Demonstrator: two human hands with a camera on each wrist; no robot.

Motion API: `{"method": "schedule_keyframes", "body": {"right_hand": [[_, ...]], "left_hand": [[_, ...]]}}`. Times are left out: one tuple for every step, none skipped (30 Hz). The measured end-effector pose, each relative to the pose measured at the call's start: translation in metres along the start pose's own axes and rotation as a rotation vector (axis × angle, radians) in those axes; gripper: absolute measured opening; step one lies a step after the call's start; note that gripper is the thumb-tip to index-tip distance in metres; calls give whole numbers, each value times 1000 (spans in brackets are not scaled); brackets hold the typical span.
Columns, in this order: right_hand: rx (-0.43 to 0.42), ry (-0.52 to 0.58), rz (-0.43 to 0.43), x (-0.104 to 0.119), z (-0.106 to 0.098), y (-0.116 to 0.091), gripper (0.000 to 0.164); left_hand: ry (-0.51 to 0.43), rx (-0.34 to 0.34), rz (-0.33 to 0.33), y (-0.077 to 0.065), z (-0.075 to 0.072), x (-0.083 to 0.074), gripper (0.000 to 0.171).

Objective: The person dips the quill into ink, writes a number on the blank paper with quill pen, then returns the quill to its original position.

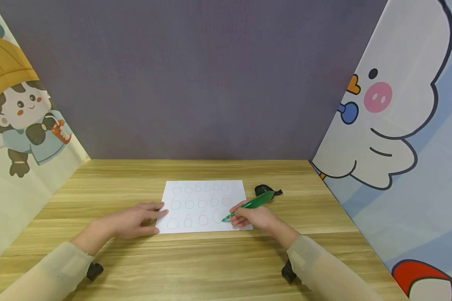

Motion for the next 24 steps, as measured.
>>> {"method": "schedule_keyframes", "body": {"right_hand": [[-4,0,0,0,0,0,35],[-9,1,-1,0,-1,0,35],[-15,2,0,0,-2,0,35],[-20,3,0,0,-2,1,35],[-25,5,0,0,-3,1,35],[-30,6,0,0,-3,1,36],[-35,6,1,0,-4,1,36],[-39,8,3,-1,-5,1,36],[-41,10,4,-1,-5,1,37],[-42,12,6,-1,-5,2,37],[-44,15,8,-1,-5,2,37],[-45,18,10,-1,-5,2,38],[-47,22,12,-1,-5,2,38],[-49,26,14,-1,-5,3,38],[-51,30,16,-1,-5,3,38],[-53,34,17,-1,-5,3,38],[-54,37,18,-1,-5,3,38],[-57,39,19,-1,-5,4,38],[-60,39,20,-1,-5,4,38],[-63,40,23,-1,-5,4,37],[-65,38,26,-1,-5,4,37],[-67,36,27,-1,-5,5,37],[-70,34,29,-1,-5,5,36],[-73,33,31,-1,-5,5,36]], "left_hand": [[-4,2,-4,0,0,1,66],[-6,3,-6,0,1,1,66],[-9,5,-10,0,1,2,66],[-6,5,-10,0,1,2,66],[-12,7,-15,0,1,3,66],[-10,7,-14,0,1,3,66],[-10,7,-15,0,1,3,66],[-10,7,-15,0,1,2,66],[-12,8,-16,0,1,2,66],[-14,9,-17,0,1,2,66],[-16,10,-18,0,1,2,66],[-17,11,-18,-1,1,2,66],[-18,12,-19,-1,1,2,66],[-19,13,-20,-1,0,2,66],[-21,14,-21,-1,0,2,66],[-22,15,-22,-1,0,2,66],[-17,14,-18,-1,0,1,66],[-16,13,-15,-2,0,1,66],[-17,14,-16,-2,0,1,66],[-20,15,-17,-2,0,1,66],[-15,13,-12,-2,-1,0,66],[-15,14,-13,-2,-1,0,66],[-15,14,-13,-2,0,0,66],[-21,16,-18,-2,0,1,66]]}}
Point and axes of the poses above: each hand's wrist, its own y-axis towards the middle knuckle, its own z-axis out of the palm, x = y × z, the point moved 10 cm from there along y, towards the middle knuckle, and after that the axes turned 4 degrees about y, right-handed, at the moved point
